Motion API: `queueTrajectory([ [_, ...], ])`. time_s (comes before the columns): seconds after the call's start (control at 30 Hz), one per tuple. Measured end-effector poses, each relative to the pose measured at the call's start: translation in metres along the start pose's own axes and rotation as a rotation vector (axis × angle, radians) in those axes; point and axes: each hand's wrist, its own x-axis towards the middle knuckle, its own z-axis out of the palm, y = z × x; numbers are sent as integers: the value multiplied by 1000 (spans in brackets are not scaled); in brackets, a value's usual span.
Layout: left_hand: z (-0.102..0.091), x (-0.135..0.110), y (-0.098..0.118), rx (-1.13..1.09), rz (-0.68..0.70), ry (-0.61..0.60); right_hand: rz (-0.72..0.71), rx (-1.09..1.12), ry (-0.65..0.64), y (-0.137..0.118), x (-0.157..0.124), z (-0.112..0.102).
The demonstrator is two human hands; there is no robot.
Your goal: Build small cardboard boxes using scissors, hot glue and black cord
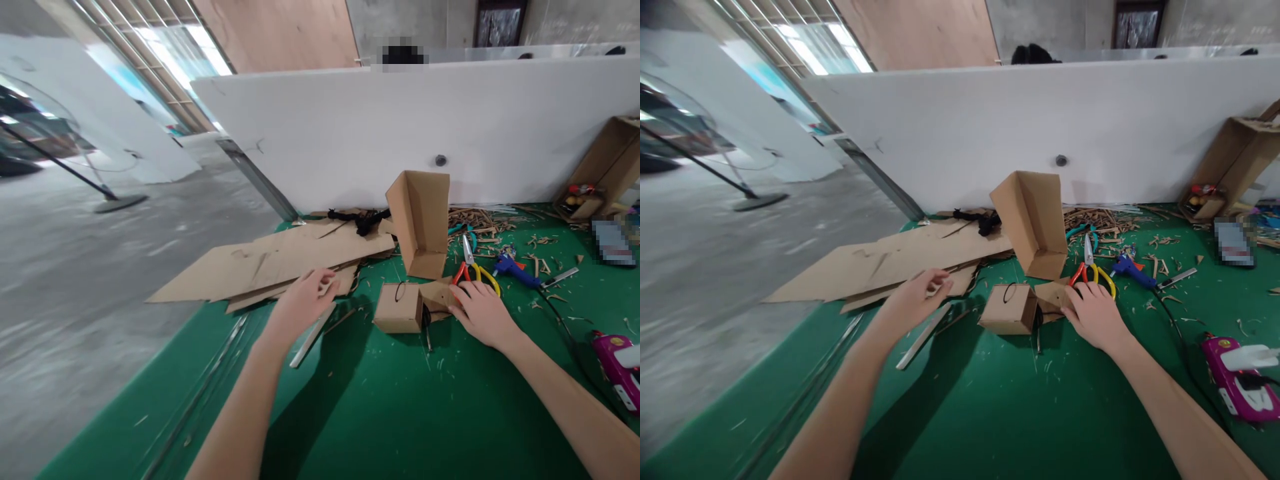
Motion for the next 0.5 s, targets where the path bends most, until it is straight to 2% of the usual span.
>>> queueTrajectory([
  [0.07,-5,-6,-13,96,23,-125,-7,-9,6,0,0,1],
  [0.17,-1,-18,-14,101,154,-197,-11,-22,4,-1,0,1],
  [0.3,19,-21,10,170,318,-212,-10,-38,-22,-3,-1,-1],
  [0.4,29,-7,29,167,360,-289,-4,-37,-30,-4,-2,-2],
  [0.5,29,12,41,142,415,-374,-7,-35,-31,-3,-3,-2],
])
